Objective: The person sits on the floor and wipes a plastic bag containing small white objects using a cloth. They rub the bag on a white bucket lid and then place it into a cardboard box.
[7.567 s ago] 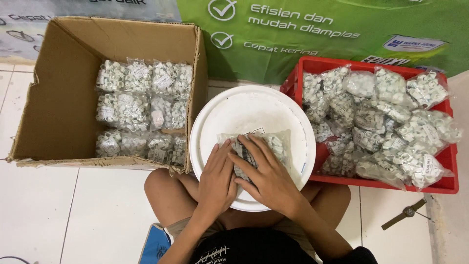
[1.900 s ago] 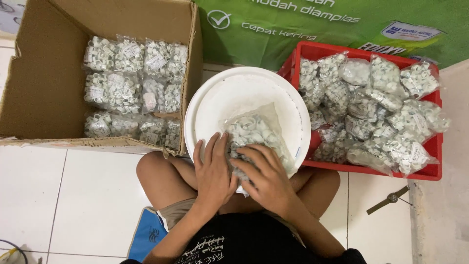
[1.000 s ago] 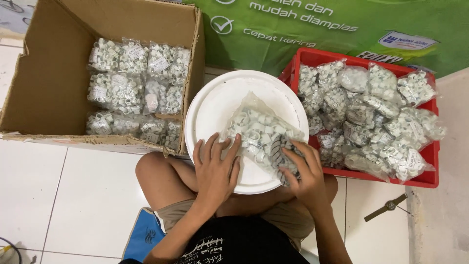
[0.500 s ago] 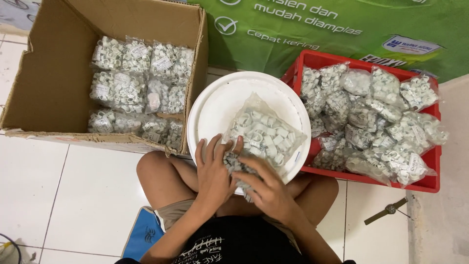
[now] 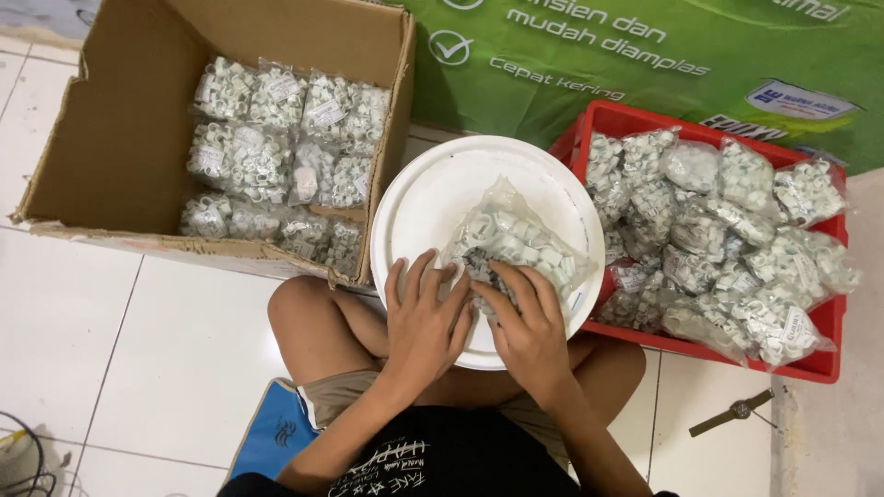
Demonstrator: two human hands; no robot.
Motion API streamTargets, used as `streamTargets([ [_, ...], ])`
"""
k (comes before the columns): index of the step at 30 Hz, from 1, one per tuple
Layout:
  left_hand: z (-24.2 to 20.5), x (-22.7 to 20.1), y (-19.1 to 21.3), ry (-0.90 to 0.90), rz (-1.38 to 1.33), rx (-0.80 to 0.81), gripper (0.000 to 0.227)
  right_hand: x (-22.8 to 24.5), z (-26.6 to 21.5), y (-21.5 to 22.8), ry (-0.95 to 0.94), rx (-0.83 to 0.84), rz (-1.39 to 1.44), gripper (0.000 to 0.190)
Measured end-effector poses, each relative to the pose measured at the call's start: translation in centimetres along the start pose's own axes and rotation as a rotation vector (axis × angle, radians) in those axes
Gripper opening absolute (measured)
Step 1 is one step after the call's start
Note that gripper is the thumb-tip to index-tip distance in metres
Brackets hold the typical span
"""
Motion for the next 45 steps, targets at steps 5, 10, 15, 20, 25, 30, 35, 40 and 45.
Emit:
streamTargets([
  [5, -0.1, 0.1, -0.1, -0.012, 0.01, 0.014, 0.027, -2.2, 1.6, -0.8, 0.037, 0.06, 0.087, 0.031],
  [10, 0.2, -0.3, 0.8, -0.013, -0.003, 0.061, 0.041, -6.6, 5.1, -0.7, -0.059, 0.171, 0.098, 0.038],
  [15, 0.0, -0.4, 0.9, 0.008, 0.013, 0.06, 0.042, -9.1, 5.7, -0.1, -0.359, 0.081, 0.163, 0.028],
  [20, 0.2, -0.2, 0.3, 0.001, 0.033, 0.055, 0.04, -4.8, 4.0, 0.9, -0.343, 0.081, 0.043, 0.034],
  [25, -0.5, 0.5, -0.9, -0.018, 0.095, 0.07, 0.026, -1.8, 4.4, -0.8, 0.035, 0.166, 0.067, 0.037],
  [30, 0.1, 0.0, 0.3, -0.009, 0.078, 0.079, 0.039, -7.3, 7.4, -2.0, -0.081, 0.335, 0.222, 0.042],
  [35, 0.2, -0.1, 0.5, 0.002, 0.043, 0.08, 0.04, -10.9, 4.9, -0.3, -0.226, 0.202, -0.038, 0.039],
  [40, 0.6, 0.2, 0.9, 0.05, -0.026, 0.002, 0.046, -6.0, 2.4, 5.1, -0.481, 0.136, 0.012, 0.032],
  [45, 5.5, 0.6, 2.2, 0.13, -0.06, -0.054, 0.043, -0.4, -3.0, 5.1, -0.436, -0.04, 0.103, 0.034],
])
Point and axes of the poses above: each hand's wrist, its own z-axis towards the middle knuckle, its own y-axis out of the back of the hand, x = y × z, the point moved 3 cm from there along z, towards the middle knuckle, and after that the axes turned 9 degrees about y, right-handed, at the moved point
